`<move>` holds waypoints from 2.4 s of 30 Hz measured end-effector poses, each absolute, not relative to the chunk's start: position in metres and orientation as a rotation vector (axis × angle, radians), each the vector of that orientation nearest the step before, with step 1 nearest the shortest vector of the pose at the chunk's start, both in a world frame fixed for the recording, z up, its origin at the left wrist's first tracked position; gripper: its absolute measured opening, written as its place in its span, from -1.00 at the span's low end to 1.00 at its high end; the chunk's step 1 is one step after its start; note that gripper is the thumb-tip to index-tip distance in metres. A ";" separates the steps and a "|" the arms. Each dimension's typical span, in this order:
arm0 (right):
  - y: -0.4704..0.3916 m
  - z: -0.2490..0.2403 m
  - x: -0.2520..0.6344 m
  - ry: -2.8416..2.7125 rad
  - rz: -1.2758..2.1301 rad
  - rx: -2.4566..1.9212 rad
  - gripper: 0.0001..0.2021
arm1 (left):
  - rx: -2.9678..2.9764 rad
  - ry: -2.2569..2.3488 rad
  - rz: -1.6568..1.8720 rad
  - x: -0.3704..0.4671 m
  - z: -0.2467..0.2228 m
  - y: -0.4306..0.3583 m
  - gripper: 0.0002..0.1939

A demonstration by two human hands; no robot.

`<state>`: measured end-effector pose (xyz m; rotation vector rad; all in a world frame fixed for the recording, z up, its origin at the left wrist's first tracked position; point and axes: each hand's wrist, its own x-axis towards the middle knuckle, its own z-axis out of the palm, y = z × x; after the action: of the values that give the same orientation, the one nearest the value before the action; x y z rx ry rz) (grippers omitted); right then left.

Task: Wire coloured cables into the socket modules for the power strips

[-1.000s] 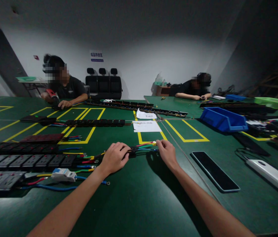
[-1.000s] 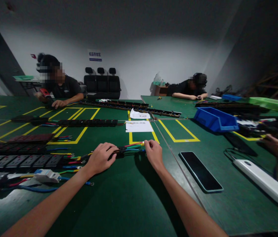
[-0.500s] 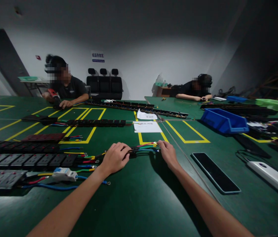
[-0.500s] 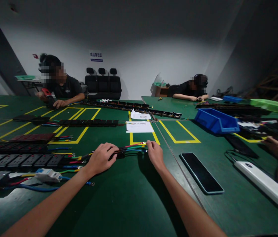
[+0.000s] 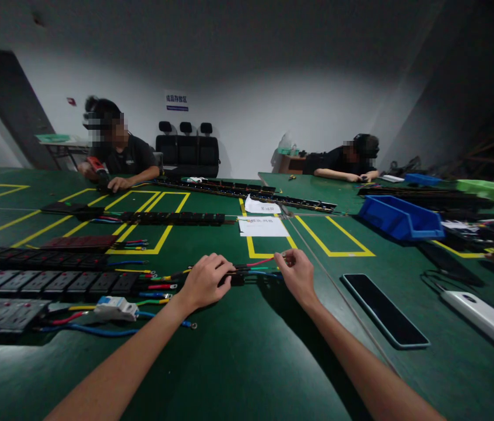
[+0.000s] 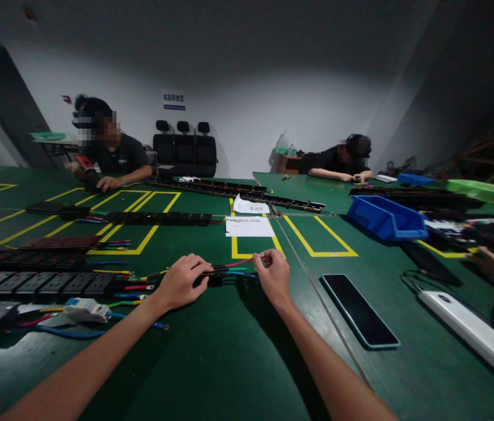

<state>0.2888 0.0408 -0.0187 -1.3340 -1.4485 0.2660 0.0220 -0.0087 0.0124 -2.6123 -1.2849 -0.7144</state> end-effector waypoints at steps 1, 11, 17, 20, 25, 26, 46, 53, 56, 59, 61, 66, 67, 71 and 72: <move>0.040 -0.017 0.288 -1.470 0.211 -1.303 -0.70 | -2.610 -1.283 -0.717 0.022 0.012 -0.009 -0.78; 0.030 -0.004 0.283 -1.627 0.034 -1.178 -0.78 | -2.600 -1.279 -0.721 0.022 0.012 -0.009 -0.79; 0.035 -0.008 0.289 -1.452 0.311 -1.306 -0.65 | -2.605 -1.276 -0.737 0.023 0.013 -0.009 -0.78; 0.039 -0.011 0.293 -1.437 0.431 -1.374 -0.54 | -2.615 -1.275 -0.735 0.023 0.013 -0.009 -0.78; 0.040 -0.010 0.295 -1.467 0.432 -1.427 -0.50 | -2.605 -1.286 -0.744 0.023 0.013 -0.010 -0.79; 0.040 -0.010 0.295 -1.468 0.433 -1.433 -0.50 | -2.603 -1.288 -0.740 0.023 0.013 -0.010 -0.79; 0.041 -0.021 0.296 -1.685 0.446 -1.551 -0.56 | -2.494 -1.413 -0.781 0.019 0.010 -0.006 -0.79; 0.036 -0.012 0.284 -1.285 0.768 -1.249 -0.54 | -2.521 -1.390 -0.795 0.020 0.011 -0.007 -0.79; 0.030 -0.003 0.277 -1.129 0.949 -1.174 -0.48 | -2.524 -1.412 -0.781 0.020 0.011 -0.007 -0.80; 0.024 -0.001 0.271 -1.141 0.929 -1.173 -0.45 | -2.519 -1.409 -0.780 0.020 0.011 -0.007 -0.81; 0.021 -0.004 0.266 -1.234 0.839 -1.179 -0.44 | -2.513 -1.400 -0.785 0.020 0.010 -0.008 -0.81; 0.010 -0.011 0.250 -1.456 0.566 -1.328 -0.38 | -2.530 -1.376 -0.784 0.022 0.009 -0.008 -0.80; 0.008 -0.010 0.248 -1.473 0.497 -1.380 -0.39 | -2.537 -1.369 -0.787 0.023 0.009 -0.008 -0.81; 0.003 -0.007 0.243 -1.538 0.288 -1.500 -0.51 | -2.550 -1.357 -0.791 0.025 0.008 -0.009 -0.81; 0.003 -0.006 0.243 -1.554 0.248 -1.518 -0.53 | -2.551 -1.357 -0.787 0.026 0.008 -0.009 -0.81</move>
<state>0.2428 0.0031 -0.0064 -1.5180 -1.5544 0.2480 0.0259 -0.0094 0.0077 -2.5513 -1.3573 -0.7873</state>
